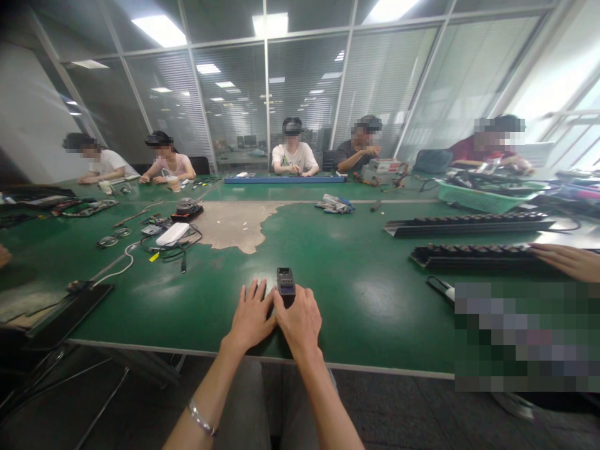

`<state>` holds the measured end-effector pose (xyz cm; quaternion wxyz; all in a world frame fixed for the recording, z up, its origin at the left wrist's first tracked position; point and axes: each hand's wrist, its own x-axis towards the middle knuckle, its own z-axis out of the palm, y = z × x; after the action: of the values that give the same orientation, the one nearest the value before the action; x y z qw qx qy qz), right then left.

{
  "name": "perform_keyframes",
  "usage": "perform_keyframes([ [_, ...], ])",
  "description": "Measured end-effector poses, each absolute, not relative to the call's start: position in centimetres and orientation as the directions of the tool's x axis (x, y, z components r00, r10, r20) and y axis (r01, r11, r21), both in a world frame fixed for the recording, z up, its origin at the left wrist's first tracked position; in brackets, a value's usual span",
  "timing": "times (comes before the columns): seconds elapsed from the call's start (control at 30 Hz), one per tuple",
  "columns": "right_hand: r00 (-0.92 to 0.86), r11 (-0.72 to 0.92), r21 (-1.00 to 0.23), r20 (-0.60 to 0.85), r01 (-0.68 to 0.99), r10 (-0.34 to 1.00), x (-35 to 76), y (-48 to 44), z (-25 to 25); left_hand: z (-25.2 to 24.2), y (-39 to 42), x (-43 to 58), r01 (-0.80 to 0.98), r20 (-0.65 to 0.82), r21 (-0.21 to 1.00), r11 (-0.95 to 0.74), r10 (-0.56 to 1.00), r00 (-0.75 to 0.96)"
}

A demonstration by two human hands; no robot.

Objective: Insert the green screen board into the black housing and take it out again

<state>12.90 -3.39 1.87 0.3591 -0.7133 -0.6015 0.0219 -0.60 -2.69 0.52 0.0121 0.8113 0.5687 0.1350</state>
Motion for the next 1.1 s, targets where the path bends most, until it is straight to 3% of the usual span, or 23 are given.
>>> perform_keyframes([
  [0.33,0.331,0.121,-0.608,0.575,0.784,0.748,15.6,-2.7,3.5,0.4,-2.5,-0.4,0.918,0.210,0.192,-0.348,0.928,0.308],
  [0.67,0.404,-0.084,-0.548,0.495,0.833,0.769,21.4,-2.7,0.5,0.3,-2.3,-0.2,0.935,0.190,0.181,-0.306,0.943,0.272],
  [1.1,0.414,-0.133,-0.538,0.444,0.832,0.795,22.1,-2.8,-1.2,0.1,-2.2,0.2,0.943,0.228,0.140,-0.303,0.936,0.267],
])
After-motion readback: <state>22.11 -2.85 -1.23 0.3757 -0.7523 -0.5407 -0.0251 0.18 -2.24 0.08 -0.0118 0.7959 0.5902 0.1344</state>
